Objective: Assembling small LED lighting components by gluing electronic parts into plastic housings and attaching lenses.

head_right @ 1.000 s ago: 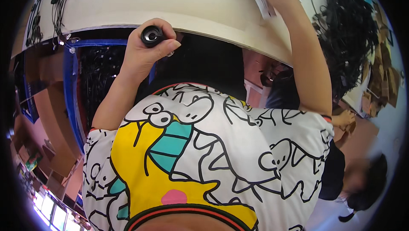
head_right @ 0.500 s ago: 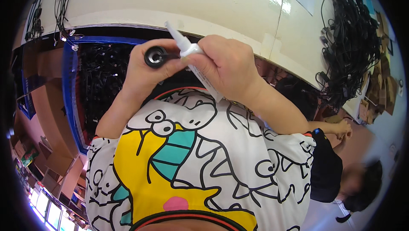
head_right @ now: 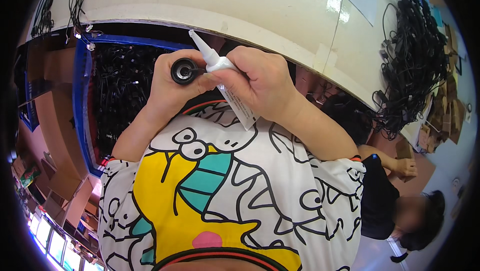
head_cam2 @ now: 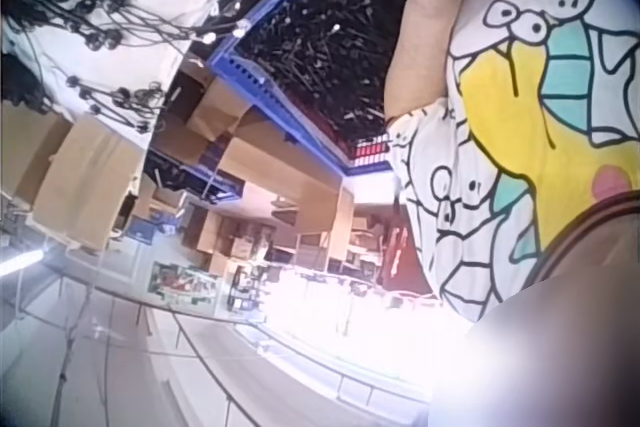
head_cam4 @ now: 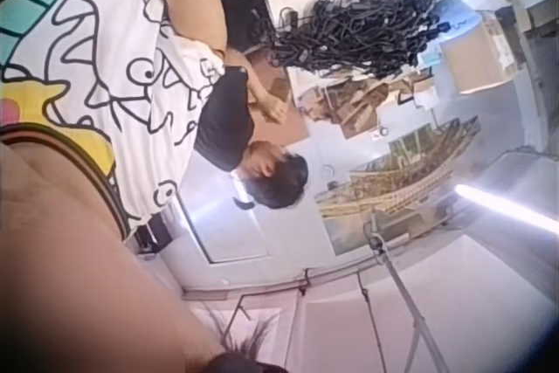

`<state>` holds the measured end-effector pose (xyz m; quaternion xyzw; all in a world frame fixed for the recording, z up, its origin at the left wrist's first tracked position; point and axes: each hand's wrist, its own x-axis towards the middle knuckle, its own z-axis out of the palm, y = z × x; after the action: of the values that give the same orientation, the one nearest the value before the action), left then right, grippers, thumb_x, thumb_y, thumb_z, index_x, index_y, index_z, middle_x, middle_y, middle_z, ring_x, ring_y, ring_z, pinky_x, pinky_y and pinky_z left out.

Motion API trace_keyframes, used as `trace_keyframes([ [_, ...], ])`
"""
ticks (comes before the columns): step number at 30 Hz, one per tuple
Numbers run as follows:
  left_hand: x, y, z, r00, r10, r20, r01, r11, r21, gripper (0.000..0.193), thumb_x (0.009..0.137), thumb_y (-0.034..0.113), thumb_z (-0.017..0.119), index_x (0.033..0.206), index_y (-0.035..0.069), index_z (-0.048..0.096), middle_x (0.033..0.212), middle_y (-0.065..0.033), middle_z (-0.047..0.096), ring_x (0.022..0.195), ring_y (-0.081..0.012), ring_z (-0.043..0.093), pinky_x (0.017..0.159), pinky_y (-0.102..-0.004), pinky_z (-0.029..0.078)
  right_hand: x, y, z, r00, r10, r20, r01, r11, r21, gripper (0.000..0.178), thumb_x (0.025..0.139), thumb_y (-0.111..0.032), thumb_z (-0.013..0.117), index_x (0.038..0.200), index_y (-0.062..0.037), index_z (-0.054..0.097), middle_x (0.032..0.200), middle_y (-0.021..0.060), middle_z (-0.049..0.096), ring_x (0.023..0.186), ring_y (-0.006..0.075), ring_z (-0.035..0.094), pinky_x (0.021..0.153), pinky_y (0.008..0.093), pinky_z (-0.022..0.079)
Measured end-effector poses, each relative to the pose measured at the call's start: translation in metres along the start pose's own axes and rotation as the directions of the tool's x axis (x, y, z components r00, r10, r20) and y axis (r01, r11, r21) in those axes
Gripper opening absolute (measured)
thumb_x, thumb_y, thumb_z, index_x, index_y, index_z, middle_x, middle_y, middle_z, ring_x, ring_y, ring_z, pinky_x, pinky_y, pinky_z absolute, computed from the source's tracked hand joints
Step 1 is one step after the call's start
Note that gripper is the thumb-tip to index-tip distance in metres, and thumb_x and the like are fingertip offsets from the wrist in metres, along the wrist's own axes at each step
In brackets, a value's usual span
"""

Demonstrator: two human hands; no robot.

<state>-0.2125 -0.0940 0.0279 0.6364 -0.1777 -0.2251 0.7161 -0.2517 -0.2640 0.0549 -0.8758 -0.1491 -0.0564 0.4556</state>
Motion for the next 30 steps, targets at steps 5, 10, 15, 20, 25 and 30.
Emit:
trace_keyframes([
  [5,0.001,0.001,0.0,1.0,-0.019,0.021,0.019,1.0,0.003,0.017,0.067,0.005,0.072,0.076,-0.001,0.059,0.062,0.0006,0.056,0.059,-0.0022,0.049,0.052,-0.0172,0.041,0.0,0.002,-0.001,1.0,-0.009,0.002,0.009,0.999,0.041,0.013,0.075,-0.013,0.063,0.07,-0.0023,0.056,0.058,0.0078,0.048,0.049,0.022,0.047,0.044,0.0289,0.037],
  [10,0.002,-0.001,0.001,1.0,0.007,0.015,-0.006,1.0,-0.018,0.017,0.067,0.005,0.072,0.075,-0.001,0.058,0.062,0.0006,0.056,0.059,-0.0022,0.049,0.053,-0.0171,0.041,0.0,0.004,0.0,1.0,-0.025,0.001,0.025,0.999,0.031,0.015,0.075,-0.012,0.062,0.068,-0.0016,0.054,0.057,0.0077,0.046,0.048,0.0218,0.045,0.043,0.0289,0.036],
  [15,0.003,-0.001,0.001,1.0,0.005,0.027,-0.004,0.999,-0.05,0.017,0.068,0.005,0.072,0.076,-0.001,0.058,0.063,0.0006,0.057,0.061,-0.0021,0.05,0.054,-0.0173,0.042,0.002,0.004,-0.001,1.0,-0.03,0.006,0.029,0.999,0.038,0.016,0.075,-0.011,0.062,0.067,-0.001,0.052,0.056,0.0079,0.045,0.047,0.0212,0.043,0.042,0.0286,0.035],
  [20,0.005,-0.002,0.001,0.999,0.008,0.032,-0.006,0.999,-0.051,0.017,0.068,0.005,0.072,0.076,-0.001,0.058,0.063,0.0007,0.057,0.061,-0.0019,0.05,0.054,-0.0172,0.042,0.003,0.005,0.0,1.0,-0.03,0.0,0.03,0.998,0.054,0.016,0.076,-0.011,0.061,0.067,-0.0007,0.053,0.056,0.0082,0.045,0.046,0.0203,0.043,0.042,0.0283,0.034],
  [25,0.008,0.0,0.0,0.998,-0.01,0.063,0.014,0.998,-0.057,0.017,0.068,0.005,0.071,0.075,-0.001,0.058,0.064,0.0005,0.057,0.061,-0.002,0.05,0.054,-0.0173,0.042,0.002,0.004,-0.003,0.999,0.024,0.026,-0.026,0.996,0.085,0.015,0.076,-0.011,0.06,0.067,-0.0003,0.053,0.056,0.0083,0.045,0.047,0.0197,0.043,0.043,0.0276,0.034],
  [30,0.012,0.0,0.0,0.99,-0.037,0.137,0.051,0.994,-0.101,0.022,0.067,0.008,0.073,0.083,-0.002,0.06,0.07,-0.0018,0.06,0.065,-0.0047,0.054,0.059,-0.0182,0.044,0.005,0.0,-0.018,0.995,0.053,0.083,-0.062,0.992,0.106,0.015,0.078,-0.012,0.06,0.071,0.0008,0.056,0.057,0.0061,0.048,0.048,0.0133,0.044,0.044,0.0248,0.035],
])
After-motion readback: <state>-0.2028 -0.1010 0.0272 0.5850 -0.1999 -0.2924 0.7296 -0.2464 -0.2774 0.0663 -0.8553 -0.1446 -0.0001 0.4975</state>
